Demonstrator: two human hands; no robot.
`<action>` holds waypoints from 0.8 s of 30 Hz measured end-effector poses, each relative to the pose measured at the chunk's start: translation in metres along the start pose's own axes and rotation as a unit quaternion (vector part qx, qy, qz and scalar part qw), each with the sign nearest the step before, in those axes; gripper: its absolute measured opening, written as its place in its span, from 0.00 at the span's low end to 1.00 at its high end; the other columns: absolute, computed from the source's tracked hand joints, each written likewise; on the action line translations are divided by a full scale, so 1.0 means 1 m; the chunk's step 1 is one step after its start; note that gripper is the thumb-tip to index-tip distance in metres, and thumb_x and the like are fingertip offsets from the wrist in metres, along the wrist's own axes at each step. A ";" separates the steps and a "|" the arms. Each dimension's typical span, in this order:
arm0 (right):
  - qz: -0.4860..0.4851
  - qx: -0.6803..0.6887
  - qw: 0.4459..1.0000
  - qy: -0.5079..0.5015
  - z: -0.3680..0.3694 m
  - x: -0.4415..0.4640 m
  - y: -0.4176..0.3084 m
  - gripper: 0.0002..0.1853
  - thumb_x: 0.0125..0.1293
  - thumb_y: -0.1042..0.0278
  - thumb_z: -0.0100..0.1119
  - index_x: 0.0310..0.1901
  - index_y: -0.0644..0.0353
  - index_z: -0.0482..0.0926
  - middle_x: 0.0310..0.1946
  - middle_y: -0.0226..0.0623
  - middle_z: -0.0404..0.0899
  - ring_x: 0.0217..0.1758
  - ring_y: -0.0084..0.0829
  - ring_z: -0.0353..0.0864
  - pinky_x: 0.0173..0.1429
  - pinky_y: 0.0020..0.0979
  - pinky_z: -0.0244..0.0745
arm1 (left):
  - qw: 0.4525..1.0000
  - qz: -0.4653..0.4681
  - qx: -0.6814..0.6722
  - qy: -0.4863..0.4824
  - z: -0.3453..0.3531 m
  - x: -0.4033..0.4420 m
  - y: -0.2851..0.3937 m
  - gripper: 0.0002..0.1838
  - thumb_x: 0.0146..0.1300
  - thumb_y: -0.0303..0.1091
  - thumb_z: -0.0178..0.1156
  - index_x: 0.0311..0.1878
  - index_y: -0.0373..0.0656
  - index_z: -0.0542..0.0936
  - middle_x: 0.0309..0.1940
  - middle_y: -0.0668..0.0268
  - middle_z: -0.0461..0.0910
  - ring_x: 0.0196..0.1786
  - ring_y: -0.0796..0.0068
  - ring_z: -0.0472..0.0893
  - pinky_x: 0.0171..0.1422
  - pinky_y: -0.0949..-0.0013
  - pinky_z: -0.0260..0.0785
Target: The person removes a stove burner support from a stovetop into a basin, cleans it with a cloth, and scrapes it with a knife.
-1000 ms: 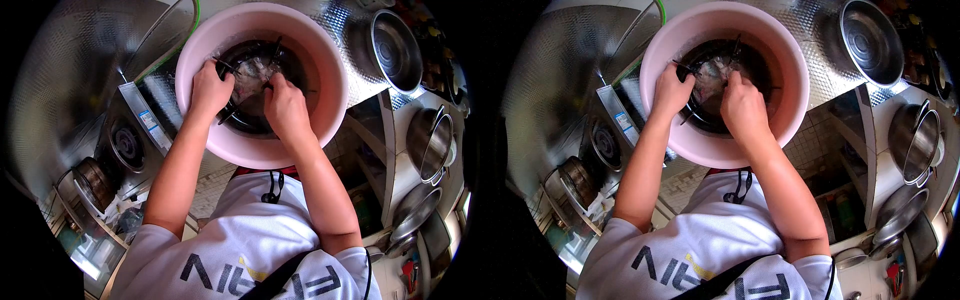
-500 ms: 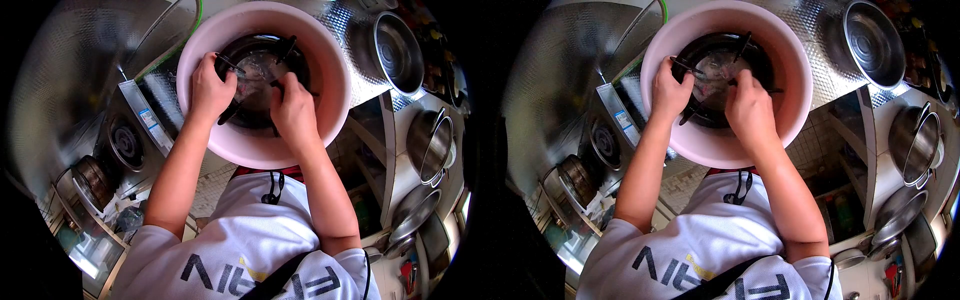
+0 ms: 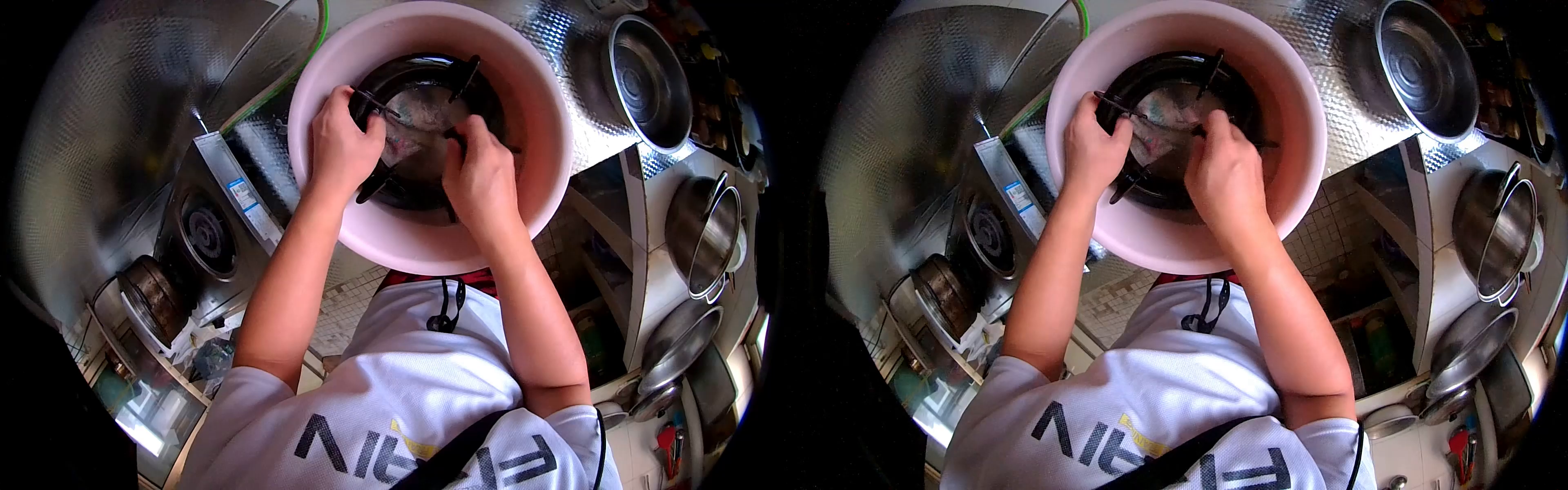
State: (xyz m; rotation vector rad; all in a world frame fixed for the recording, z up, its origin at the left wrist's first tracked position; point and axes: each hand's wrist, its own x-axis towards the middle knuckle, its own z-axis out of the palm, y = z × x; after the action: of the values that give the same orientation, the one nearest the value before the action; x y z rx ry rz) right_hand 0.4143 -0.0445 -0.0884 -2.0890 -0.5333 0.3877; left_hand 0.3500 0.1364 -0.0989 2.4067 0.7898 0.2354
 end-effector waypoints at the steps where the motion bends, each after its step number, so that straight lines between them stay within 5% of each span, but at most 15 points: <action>1: -0.022 0.018 1.000 -0.013 0.004 -0.002 0.001 0.06 0.62 0.80 0.56 0.39 0.67 0.70 0.31 0.59 0.78 0.35 0.62 0.80 0.39 0.54 0.75 | 1.000 -0.002 0.000 -0.001 0.000 0.000 0.001 0.19 0.55 0.30 0.62 0.49 0.30 0.75 0.43 0.40 0.81 0.50 0.38 0.80 0.58 0.48 0.71; 24: 0.005 -0.026 1.000 0.010 -0.002 0.002 0.001 0.06 0.63 0.78 0.57 0.40 0.64 0.72 0.36 0.58 0.80 0.39 0.62 0.81 0.42 0.54 0.76 | 1.000 -0.004 0.011 0.012 0.000 -0.001 -0.002 0.19 0.56 0.32 0.64 0.50 0.35 0.77 0.42 0.44 0.83 0.48 0.41 0.82 0.55 0.50 0.74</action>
State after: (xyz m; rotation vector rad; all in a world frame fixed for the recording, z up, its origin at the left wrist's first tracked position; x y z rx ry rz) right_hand 0.4175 -0.0457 -0.0882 -2.1438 -0.5266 0.3623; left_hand 0.3485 0.1369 -0.1001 2.4240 0.8174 0.2546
